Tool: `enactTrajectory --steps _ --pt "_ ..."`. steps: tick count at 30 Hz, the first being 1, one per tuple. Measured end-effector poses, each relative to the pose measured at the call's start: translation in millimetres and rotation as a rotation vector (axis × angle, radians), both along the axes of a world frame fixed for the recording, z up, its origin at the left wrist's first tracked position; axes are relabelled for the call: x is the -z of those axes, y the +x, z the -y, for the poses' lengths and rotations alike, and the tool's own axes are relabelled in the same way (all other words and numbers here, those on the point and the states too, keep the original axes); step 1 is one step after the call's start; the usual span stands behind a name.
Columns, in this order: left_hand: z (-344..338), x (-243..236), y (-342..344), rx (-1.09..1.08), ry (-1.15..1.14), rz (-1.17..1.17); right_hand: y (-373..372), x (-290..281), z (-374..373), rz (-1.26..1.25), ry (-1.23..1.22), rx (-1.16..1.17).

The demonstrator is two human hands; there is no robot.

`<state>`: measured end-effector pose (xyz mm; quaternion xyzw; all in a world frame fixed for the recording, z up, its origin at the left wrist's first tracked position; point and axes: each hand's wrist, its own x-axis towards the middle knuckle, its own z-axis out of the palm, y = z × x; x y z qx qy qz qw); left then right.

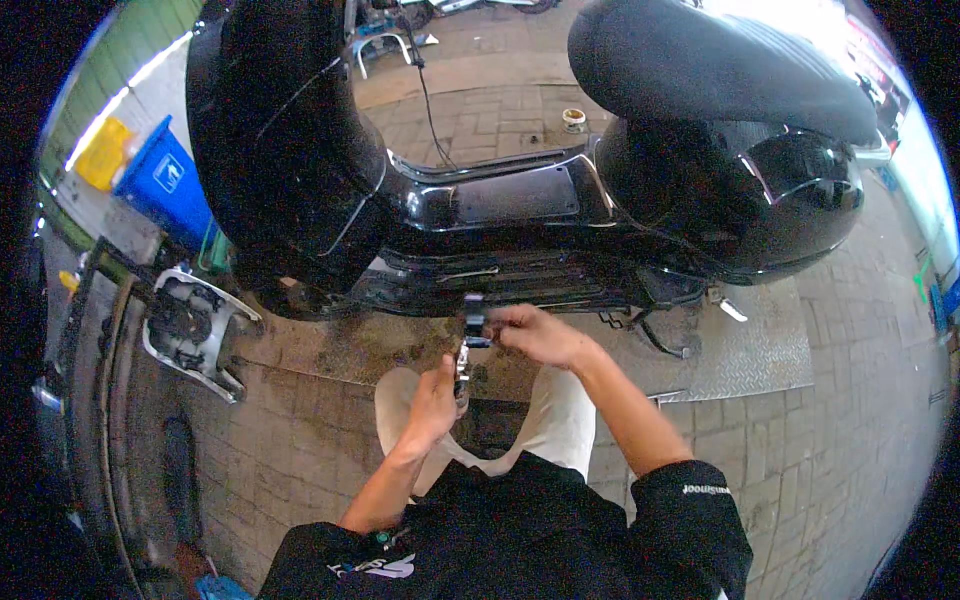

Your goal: The person sprays lubricant from a can onto the handlebar area of a motorcycle, uses a T-handle socket wrench to work on the front assembly, and then uses a wrench to manipulate components on the side frame near the footrest.

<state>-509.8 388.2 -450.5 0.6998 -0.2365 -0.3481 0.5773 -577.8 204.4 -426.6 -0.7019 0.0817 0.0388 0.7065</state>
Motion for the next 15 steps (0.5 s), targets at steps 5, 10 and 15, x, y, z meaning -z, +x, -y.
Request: enactTrajectory --steps 5,10,15 --pt "0.4 5.0 14.3 -0.121 0.002 0.024 -16.9 5.2 -23.4 0.231 -0.233 -0.167" --pt "2.1 14.9 15.7 -0.102 0.011 0.229 -25.6 -39.6 -27.4 0.188 0.095 -0.085" --pt "8.5 1.3 5.9 -0.042 -0.003 0.102 -8.2 -31.8 -1.0 0.126 0.126 0.067"
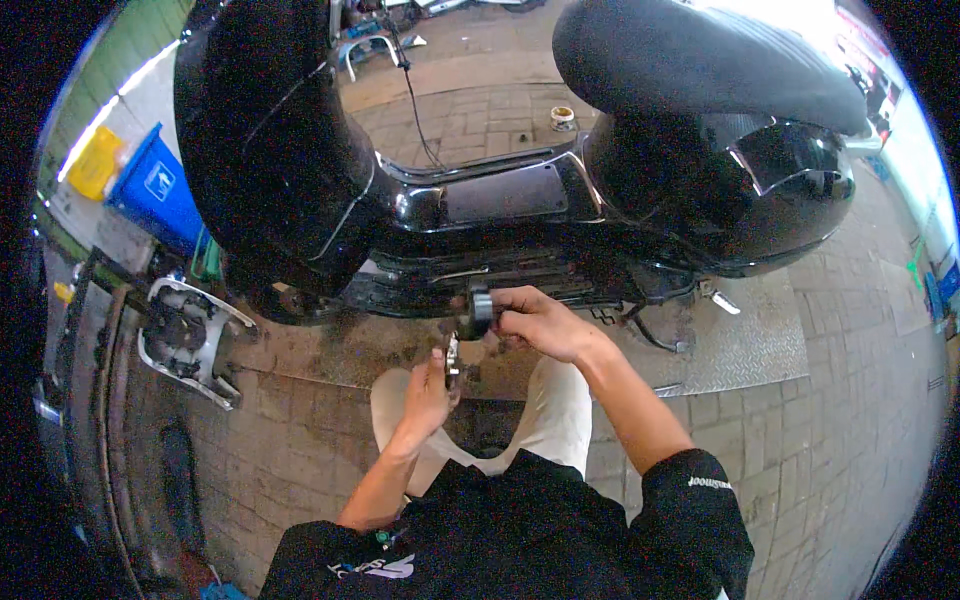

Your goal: The person sprays lubricant from a can onto the handlebar area of a motorcycle, uses a T-handle socket wrench to work on the front assembly, and then uses a wrench to manipulate components on the side frame near the footrest.

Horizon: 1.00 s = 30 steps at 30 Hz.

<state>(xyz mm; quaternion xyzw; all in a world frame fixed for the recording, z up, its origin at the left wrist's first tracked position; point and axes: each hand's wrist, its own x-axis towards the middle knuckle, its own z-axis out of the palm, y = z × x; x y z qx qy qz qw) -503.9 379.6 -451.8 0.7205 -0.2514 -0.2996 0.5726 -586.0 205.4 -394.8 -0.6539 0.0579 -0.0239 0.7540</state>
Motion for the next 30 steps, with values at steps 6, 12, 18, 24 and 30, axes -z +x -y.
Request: enactTrajectory --steps 6,12,18,24,30 --pt "-5.3 -7.7 0.8 0.032 -0.074 -0.101 -6.1 30.4 -12.3 -0.069 -0.306 -0.079" --pt "-7.1 -5.8 8.3 -0.071 -0.093 -0.125 -26.0 7.3 -33.3 0.034 -0.121 -0.279" --pt "-0.7 -3.7 -8.5 -0.003 -0.168 -0.017 -13.3 -16.9 -1.0 0.003 0.311 0.048" --pt "-2.1 -26.3 -3.1 -0.012 -0.191 -0.238 -27.7 -1.1 -26.9 -0.042 -0.149 0.022" --pt "-3.6 -6.2 -6.7 0.009 -0.124 -0.079 -38.0 -18.3 -21.8 -0.052 0.078 -0.022"
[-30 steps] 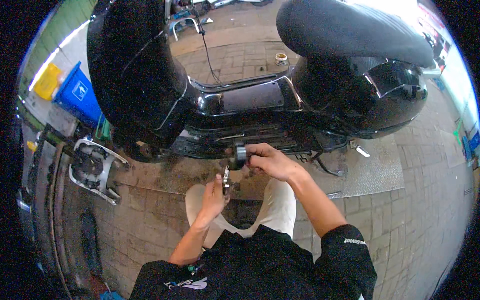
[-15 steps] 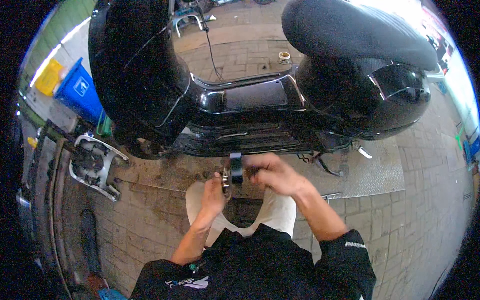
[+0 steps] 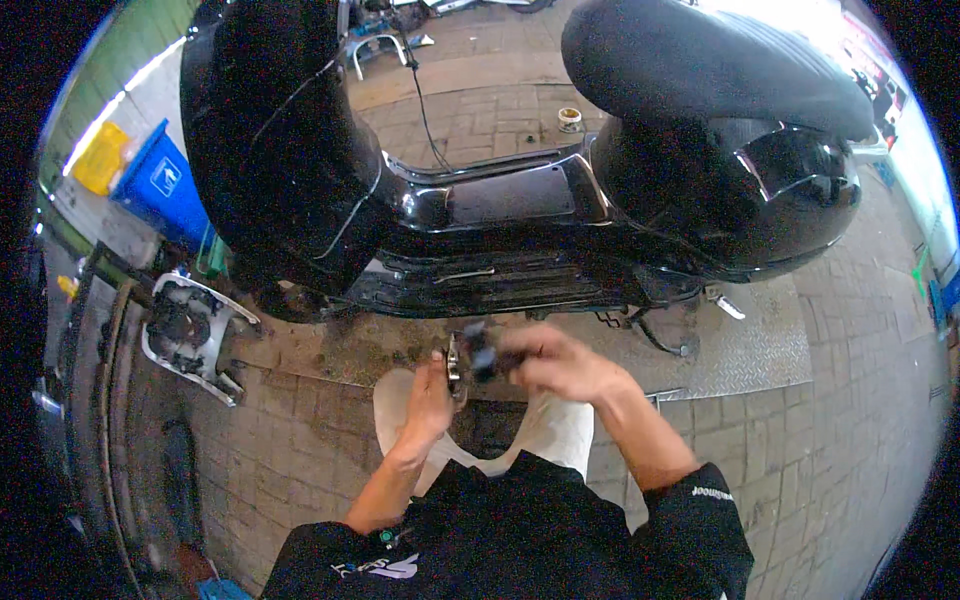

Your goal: The person sprays lubricant from a can onto the handlebar area of a motorcycle, uses a T-handle socket wrench to work on the front assembly, and then uses a wrench to manipulate components on the side frame near the footrest.

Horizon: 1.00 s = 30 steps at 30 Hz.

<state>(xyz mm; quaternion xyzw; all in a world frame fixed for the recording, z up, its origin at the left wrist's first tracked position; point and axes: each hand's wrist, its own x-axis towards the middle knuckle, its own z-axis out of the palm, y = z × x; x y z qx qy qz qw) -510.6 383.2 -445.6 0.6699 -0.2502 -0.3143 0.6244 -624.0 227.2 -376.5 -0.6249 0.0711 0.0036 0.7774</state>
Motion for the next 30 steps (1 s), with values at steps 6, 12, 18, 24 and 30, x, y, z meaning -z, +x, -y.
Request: enactTrajectory --steps 6,12,18,24,30 --pt "-3.0 -9.2 -11.2 0.065 -0.037 -0.189 12.2 15.8 21.6 -0.1 0.001 0.096" --pt "-3.0 -19.1 -18.5 -0.046 -0.052 -0.245 -0.4 18.9 5.3 0.229 -0.514 -0.131" --pt "1.5 -23.8 -16.0 -0.056 -0.153 -0.146 -11.1 3.7 -5.3 0.256 -0.299 -0.193" --pt "-2.2 -22.8 -24.5 0.022 -0.013 -0.14 -0.2 -14.1 14.7 -0.012 -0.084 0.023" --pt "-10.2 -17.6 -23.4 0.214 0.019 -0.273 12.3 3.4 5.9 0.041 -0.34 0.128"
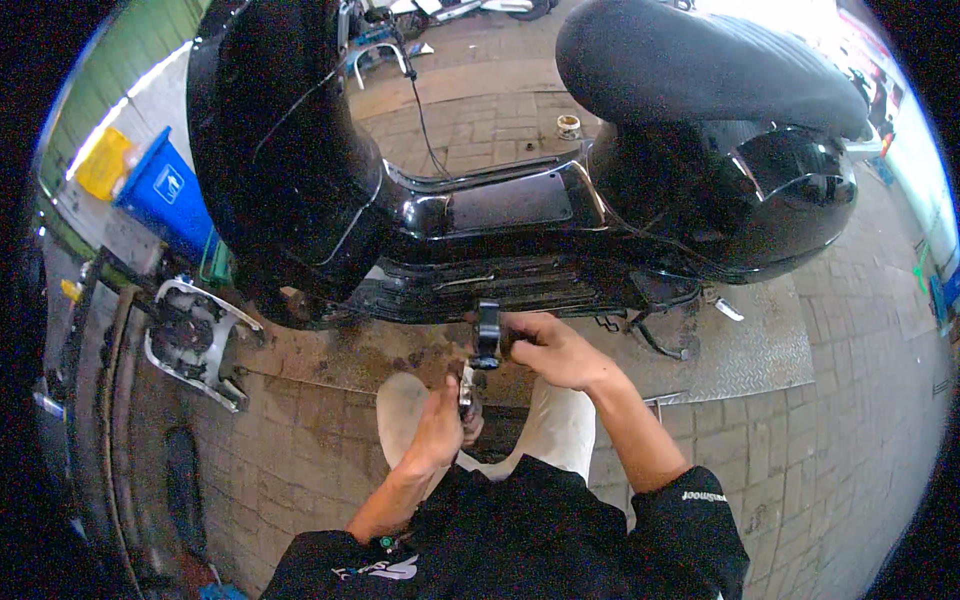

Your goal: The person sprays lubricant from a can onto the handlebar area of a motorcycle, uses a T-handle socket wrench to work on the front assembly, and then uses a wrench to manipulate components on the side frame near the footrest.

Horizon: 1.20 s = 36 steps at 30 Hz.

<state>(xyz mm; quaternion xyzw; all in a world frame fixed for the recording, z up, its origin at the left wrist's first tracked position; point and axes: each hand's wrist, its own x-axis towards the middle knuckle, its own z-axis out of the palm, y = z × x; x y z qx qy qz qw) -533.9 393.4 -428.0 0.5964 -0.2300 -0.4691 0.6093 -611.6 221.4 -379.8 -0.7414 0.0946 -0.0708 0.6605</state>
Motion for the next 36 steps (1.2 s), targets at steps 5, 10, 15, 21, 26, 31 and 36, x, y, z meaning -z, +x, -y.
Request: enactTrajectory --steps 5,10,15,21,26,31,36 --pt "0.4 -7.4 10.7 -0.181 -0.016 -0.009 -6.1 31.4 -13.9 0.14 -0.194 -0.138" --pt "2.3 -0.2 13.4 -0.275 0.042 0.212 -18.0 0.8 -25.8 0.124 0.051 -0.359" --pt "5.3 11.1 2.5 -0.177 -0.028 0.255 -8.0 -10.3 1.5 0.152 0.188 -0.098" --pt "1.5 3.2 7.4 -0.227 -0.073 0.091 2.2 20.8 -4.6 -0.011 0.091 0.034" --pt "5.0 5.4 17.4 -0.331 0.004 0.162 -13.4 15.9 -24.2 0.092 -0.048 -0.228" --pt "9.8 17.3 9.1 -0.232 -0.068 0.091 -8.3 16.5 -11.2 0.26 0.362 -0.03" --pt "5.8 22.7 7.2 -0.239 -0.058 0.129 5.1 18.8 -5.7 0.17 0.407 -0.001"
